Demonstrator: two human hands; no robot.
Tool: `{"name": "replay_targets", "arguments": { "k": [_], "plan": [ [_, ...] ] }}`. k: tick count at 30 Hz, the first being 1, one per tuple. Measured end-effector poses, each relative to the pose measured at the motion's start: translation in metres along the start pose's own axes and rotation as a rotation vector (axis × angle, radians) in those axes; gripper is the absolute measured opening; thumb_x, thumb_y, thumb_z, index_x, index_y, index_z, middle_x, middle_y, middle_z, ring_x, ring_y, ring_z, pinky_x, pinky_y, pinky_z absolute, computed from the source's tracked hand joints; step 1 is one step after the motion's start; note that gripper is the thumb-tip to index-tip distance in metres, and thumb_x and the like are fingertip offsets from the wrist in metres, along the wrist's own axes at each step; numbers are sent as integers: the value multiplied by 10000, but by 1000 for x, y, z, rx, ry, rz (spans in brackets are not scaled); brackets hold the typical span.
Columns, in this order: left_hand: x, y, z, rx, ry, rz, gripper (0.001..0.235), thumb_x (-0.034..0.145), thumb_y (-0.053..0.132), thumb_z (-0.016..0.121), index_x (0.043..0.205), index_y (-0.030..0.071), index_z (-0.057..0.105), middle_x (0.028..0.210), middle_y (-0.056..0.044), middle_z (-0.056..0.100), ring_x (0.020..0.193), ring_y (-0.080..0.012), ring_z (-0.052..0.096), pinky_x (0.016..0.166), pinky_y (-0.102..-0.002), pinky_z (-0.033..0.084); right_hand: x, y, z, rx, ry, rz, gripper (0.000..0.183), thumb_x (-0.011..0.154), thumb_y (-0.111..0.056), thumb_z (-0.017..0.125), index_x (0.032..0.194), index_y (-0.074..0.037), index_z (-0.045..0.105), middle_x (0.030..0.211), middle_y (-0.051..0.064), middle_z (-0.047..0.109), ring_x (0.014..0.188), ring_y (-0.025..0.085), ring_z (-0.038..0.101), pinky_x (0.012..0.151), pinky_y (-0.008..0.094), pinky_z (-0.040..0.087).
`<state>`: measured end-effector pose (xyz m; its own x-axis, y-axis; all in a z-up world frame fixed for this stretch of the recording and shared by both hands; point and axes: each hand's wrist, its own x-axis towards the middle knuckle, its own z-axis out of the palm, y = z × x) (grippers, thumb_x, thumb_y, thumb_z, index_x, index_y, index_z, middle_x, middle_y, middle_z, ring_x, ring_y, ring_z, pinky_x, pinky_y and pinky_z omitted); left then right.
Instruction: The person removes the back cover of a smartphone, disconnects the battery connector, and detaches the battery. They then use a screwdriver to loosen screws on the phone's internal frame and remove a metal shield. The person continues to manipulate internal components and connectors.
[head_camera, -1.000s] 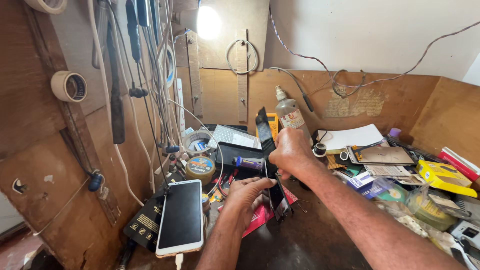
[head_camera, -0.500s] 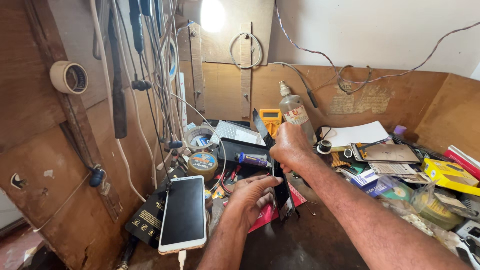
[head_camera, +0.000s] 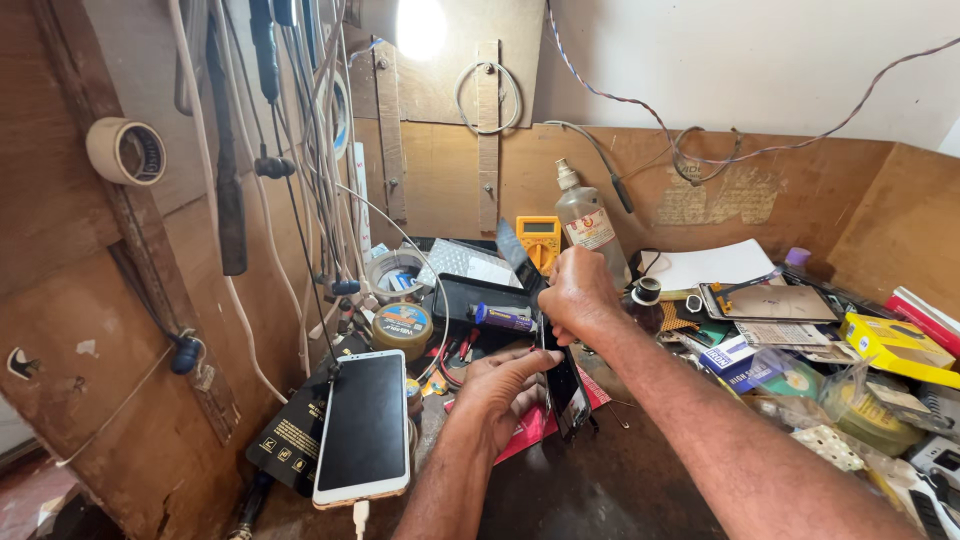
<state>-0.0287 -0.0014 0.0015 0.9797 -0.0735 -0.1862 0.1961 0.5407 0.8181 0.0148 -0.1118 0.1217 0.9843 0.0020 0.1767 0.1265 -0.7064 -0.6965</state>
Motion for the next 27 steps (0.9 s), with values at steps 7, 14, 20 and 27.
{"name": "replay_targets", "arguments": {
  "k": [7, 14, 20, 27],
  "plan": [
    [5, -9, 1, -7, -25, 45, 232, 750, 52, 842, 968, 34, 766, 815, -19, 735, 698, -120, 653, 602, -256, 488, 3, 1, -7, 34, -7, 45, 111, 812, 79, 661, 910, 33, 631, 618, 200, 696, 494, 267, 720, 413, 392, 593],
    [8, -12, 0, 8, -68, 75, 182, 754, 51, 839, 916, 27, 760, 793, -33, 731, 659, -127, 649, 581, -271, 480, 14, 3, -6, -8, -26, 24, 88, 790, 113, 660, 717, 65, 645, 602, 212, 696, 487, 273, 730, 418, 404, 607],
    [11, -14, -1, -9, -11, 73, 206, 738, 20, 831, 933, 28, 765, 811, -38, 758, 673, -127, 683, 603, -247, 515, 15, 8, 1, -5, 14, 55, 81, 813, 61, 656, 738, 32, 659, 608, 184, 707, 493, 259, 724, 434, 397, 605],
    [11, -16, -1, -1, -47, 89, 218, 751, 33, 847, 947, 5, 756, 811, -48, 742, 652, -129, 653, 570, -264, 483, 11, 10, 0, 50, 26, 38, 76, 801, 62, 643, 751, 6, 644, 589, 163, 701, 475, 245, 719, 421, 368, 599]
  ]
}}
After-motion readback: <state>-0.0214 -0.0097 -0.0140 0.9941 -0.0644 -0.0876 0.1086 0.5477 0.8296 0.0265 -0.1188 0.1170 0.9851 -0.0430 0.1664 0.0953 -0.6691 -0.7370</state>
